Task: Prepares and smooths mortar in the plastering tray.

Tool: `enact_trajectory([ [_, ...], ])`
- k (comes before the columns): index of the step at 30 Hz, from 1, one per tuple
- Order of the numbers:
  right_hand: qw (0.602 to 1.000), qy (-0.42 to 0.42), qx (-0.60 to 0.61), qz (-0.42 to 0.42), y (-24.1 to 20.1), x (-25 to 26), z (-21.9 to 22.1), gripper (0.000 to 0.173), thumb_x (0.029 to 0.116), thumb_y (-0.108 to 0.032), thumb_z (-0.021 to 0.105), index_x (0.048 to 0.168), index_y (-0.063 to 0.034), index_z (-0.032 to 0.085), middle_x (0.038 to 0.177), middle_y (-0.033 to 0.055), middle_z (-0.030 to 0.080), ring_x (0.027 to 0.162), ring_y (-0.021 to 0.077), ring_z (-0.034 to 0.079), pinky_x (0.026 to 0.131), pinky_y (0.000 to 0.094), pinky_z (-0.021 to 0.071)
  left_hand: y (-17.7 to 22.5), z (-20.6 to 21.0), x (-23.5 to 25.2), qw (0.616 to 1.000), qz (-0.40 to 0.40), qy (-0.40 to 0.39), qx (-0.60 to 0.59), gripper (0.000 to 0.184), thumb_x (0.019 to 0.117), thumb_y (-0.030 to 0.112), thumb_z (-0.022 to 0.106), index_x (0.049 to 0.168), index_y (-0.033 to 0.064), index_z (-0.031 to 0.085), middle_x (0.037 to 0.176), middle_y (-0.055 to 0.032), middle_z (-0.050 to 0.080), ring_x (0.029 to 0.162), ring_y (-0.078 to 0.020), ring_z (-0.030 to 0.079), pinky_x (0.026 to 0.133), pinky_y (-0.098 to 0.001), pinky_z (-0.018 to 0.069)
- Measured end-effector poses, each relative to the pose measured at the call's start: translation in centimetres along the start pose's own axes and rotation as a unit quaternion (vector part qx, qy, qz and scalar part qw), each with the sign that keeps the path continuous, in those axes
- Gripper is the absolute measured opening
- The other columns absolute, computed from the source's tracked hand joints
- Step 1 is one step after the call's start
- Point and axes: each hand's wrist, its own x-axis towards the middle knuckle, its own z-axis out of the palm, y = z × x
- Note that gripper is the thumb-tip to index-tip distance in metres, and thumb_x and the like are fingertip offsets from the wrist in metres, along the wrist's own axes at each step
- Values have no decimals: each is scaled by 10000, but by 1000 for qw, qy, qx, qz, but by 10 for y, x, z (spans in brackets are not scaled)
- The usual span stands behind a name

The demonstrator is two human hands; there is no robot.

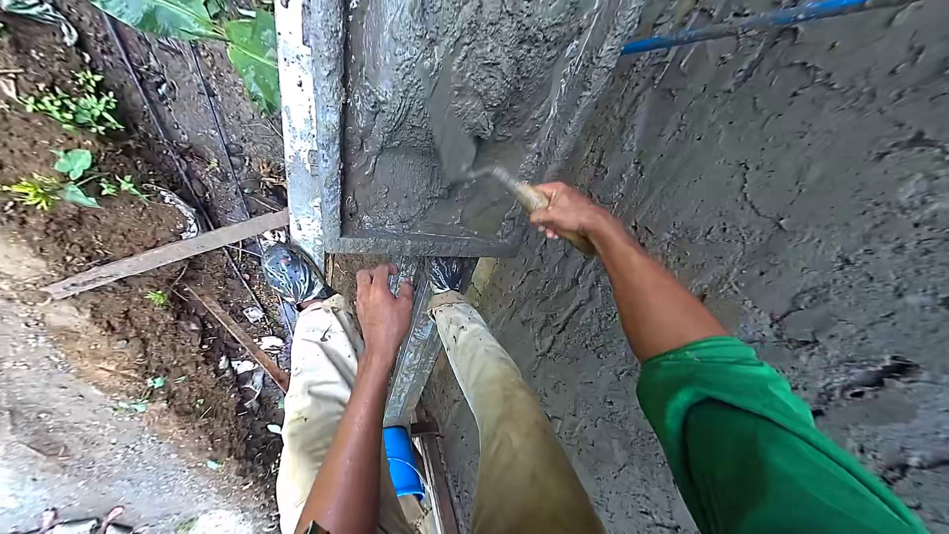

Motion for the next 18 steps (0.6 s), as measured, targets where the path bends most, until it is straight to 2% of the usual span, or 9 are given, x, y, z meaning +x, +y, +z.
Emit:
enact_trajectory([
  [2, 993, -43, -105, 20, -4, 16, 31, 355, 924, -103, 708, 1265, -51, 626, 847, 154, 645, 581, 219, 594, 556, 396, 533, -1, -1, 0, 1000, -4, -4, 4, 309, 994, 200, 620, 1258, 41, 647, 1295, -214, 570, 1105, -358, 628, 925, -555, 526],
  [3, 987, -52, -151, 14, -5, 29, 48, 325, 926, -144, 713, 1227, -47, 639, 845, 167, 660, 593, 248, 617, 579, 435, 545, -2, -2, 0, 1000, -5, -5, 5, 312, 993, 204, 623, 1261, 45, 648, 1297, -210, 572, 1106, -350, 628, 928, -551, 527],
  [6, 983, -19, -182, -7, -18, 73, 82, 305, 907, -222, 738, 1139, -43, 651, 841, 176, 674, 626, 286, 657, 616, 495, 564, -2, -5, 1, 1000, -7, -2, 11, 312, 991, 207, 621, 1261, 52, 650, 1293, -200, 577, 1091, -336, 635, 925, -533, 533],
  [8, 991, 34, -126, -28, -38, 90, 84, 305, 876, -203, 774, 1103, -27, 671, 853, 185, 681, 624, 288, 664, 614, 497, 576, 1, -8, 4, 1000, -5, 2, 16, 310, 995, 209, 629, 1257, 44, 649, 1286, -206, 580, 1093, -338, 638, 931, -528, 532],
  [10, 995, 63, -75, -27, -46, 90, 74, 314, 870, -186, 781, 1116, -22, 677, 852, 178, 687, 613, 269, 661, 602, 471, 577, 5, -9, 3, 1000, -6, -6, 24, 323, 1003, 225, 626, 1269, 43, 646, 1308, -211, 570, 1104, -348, 637, 939, -535, 532],
  [14, 994, 70, 77, -26, -37, 64, 49, 305, 879, -105, 733, 1161, -28, 645, 757, 96, 657, 501, 151, 600, 476, 320, 538, 6, -10, 4, 1000, 1, -5, 20, 321, 1003, 239, 629, 1258, 46, 649, 1285, -215, 574, 1089, -357, 633, 927, -551, 525],
  [16, 978, 61, 196, -36, -28, 44, 46, 223, 912, -64, 689, 1120, -26, 620, 735, 66, 644, 474, 117, 569, 429, 271, 507, 5, -11, 2, 1000, 2, -8, 17, 319, 1002, 240, 631, 1255, 47, 650, 1288, -214, 573, 1082, -349, 636, 924, -547, 527],
  [18, 951, 44, 301, -54, -23, 27, 44, 81, 981, -88, 578, 1055, -54, 584, 686, 25, 593, 458, 93, 529, 410, 245, 482, 6, -13, 3, 1000, 5, -6, 11, 314, 1001, 231, 629, 1252, 42, 651, 1294, -216, 570, 1075, -342, 638, 920, -532, 530],
])
